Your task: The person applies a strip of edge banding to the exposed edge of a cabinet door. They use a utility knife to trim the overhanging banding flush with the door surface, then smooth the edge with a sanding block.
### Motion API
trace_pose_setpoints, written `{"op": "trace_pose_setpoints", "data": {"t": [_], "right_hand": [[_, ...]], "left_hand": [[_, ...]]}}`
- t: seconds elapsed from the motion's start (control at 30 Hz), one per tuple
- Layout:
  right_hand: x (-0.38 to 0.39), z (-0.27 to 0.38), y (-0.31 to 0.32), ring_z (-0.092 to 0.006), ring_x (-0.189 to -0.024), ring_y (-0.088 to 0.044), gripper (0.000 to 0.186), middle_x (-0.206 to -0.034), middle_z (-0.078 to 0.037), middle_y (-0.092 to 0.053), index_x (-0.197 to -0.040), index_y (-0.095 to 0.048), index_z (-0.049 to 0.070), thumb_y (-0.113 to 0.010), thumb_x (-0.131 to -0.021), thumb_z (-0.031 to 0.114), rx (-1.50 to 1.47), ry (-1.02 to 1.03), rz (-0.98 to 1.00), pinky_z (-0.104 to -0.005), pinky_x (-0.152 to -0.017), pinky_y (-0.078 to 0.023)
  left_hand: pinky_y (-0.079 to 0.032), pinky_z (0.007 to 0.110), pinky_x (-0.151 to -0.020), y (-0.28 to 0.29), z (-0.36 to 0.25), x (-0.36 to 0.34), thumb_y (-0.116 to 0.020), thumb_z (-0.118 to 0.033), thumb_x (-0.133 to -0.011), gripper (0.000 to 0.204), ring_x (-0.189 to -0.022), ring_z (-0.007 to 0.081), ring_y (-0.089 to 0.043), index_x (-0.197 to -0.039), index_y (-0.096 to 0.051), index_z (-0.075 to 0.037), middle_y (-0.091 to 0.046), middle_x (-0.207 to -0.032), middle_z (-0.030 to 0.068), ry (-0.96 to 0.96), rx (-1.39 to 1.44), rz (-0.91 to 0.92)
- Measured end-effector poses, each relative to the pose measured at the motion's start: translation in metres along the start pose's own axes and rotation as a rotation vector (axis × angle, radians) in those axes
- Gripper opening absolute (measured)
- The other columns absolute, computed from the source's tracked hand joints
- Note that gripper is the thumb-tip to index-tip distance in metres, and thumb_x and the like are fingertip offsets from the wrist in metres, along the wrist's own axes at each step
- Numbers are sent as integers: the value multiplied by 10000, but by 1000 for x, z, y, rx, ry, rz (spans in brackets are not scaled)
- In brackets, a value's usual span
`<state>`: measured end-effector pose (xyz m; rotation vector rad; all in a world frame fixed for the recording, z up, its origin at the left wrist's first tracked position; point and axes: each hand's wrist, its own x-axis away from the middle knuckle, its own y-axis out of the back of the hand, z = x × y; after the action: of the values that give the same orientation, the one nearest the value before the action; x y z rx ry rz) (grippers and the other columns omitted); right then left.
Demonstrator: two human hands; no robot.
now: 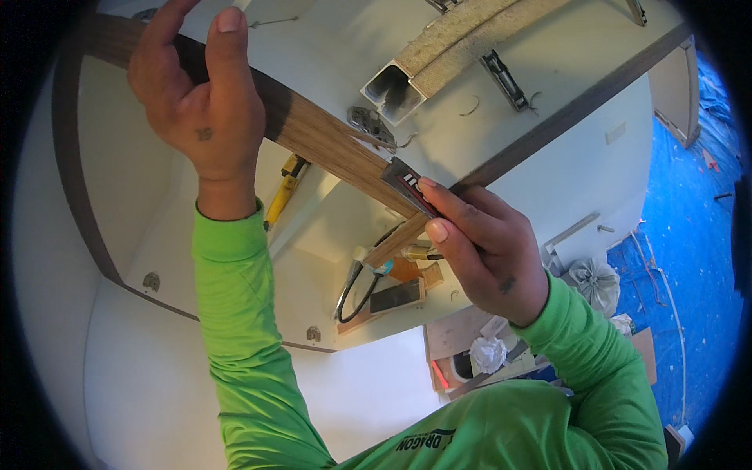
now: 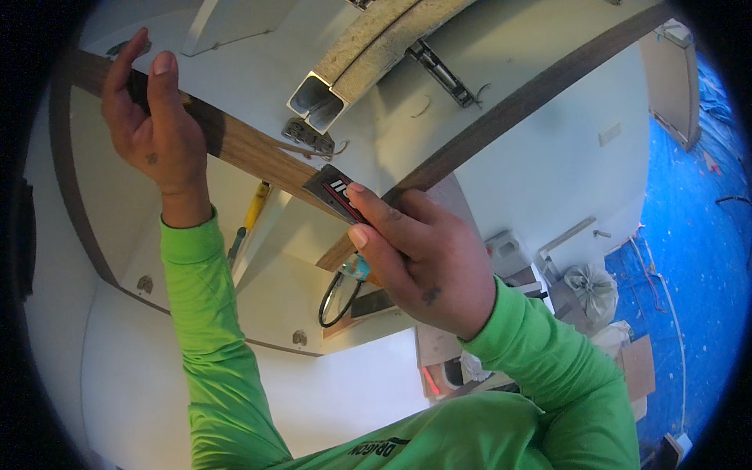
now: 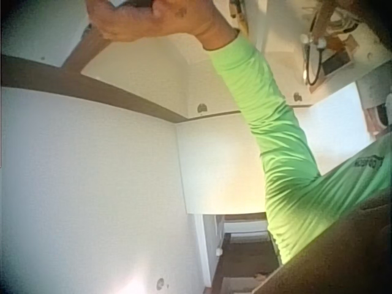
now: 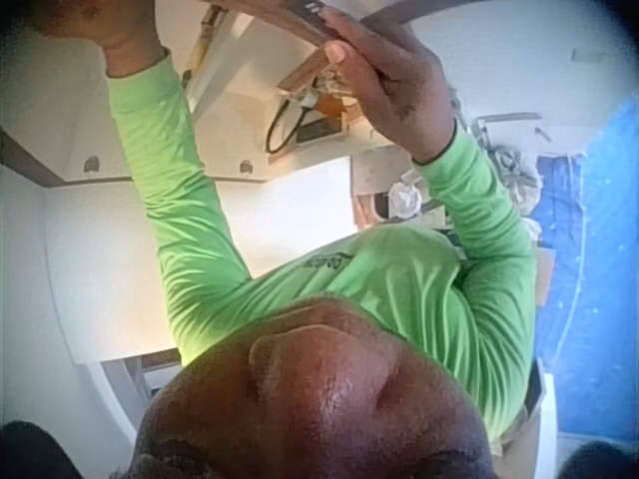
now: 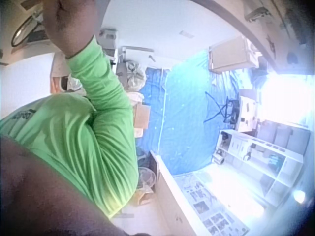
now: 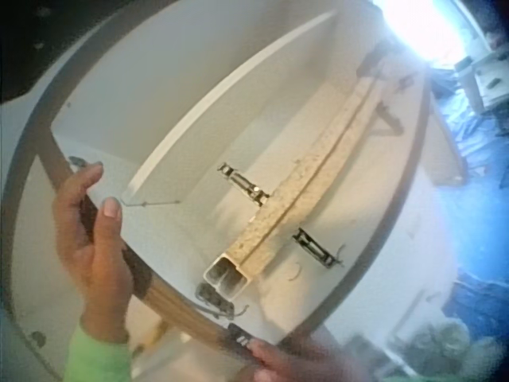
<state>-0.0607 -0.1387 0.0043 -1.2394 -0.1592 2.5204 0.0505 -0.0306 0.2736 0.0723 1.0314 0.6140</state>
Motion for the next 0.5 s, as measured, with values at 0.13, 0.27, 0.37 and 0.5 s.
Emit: {"op": "trace_pose_setpoints", "data": {"t": [0.13,0.27,0.37,0.5], "right_hand": [[-1,1,2,-252,-597,-547,374,-756,-125,-556,-1340,-678,2,-692,-987,128,-7,33,-14,-377,-569,-447],[-7,4,0,-269,-595,-544,369,-762,-131,-556,-1336,-676,-2,-687,-990,128,0,24,10,-391,-571,-442],[-2,6,2,-280,-597,-543,365,-756,-135,-552,-1331,-677,-3,-685,-990,129,-20,27,0,-396,-575,-441],[-8,7,1,-280,-611,-548,365,-759,-138,-554,-1330,-678,-2,-683,-990,133,13,-1,25,-402,-580,-444]], "left_hand": [[-537,233,-903,-8,-2,-2,-722,-175,-1006,348,-1063,117,-648,-1302,-662,-3,-651,-1287,117,32,89,-32],[-542,230,-884,1,2,0,-723,-174,-1007,353,-1072,117,-647,-1311,-659,-6,-649,-1292,121,-31,15,17],[-546,232,-878,1,2,-2,-723,-175,-1008,351,-1072,122,-650,-1309,-660,-7,-650,-1295,123,-40,-27,26],[-544,232,-876,-3,1,0,-721,-178,-1009,342,-1057,128,-653,-1298,-666,-5,-659,-1274,117,-25,23,2]]}}
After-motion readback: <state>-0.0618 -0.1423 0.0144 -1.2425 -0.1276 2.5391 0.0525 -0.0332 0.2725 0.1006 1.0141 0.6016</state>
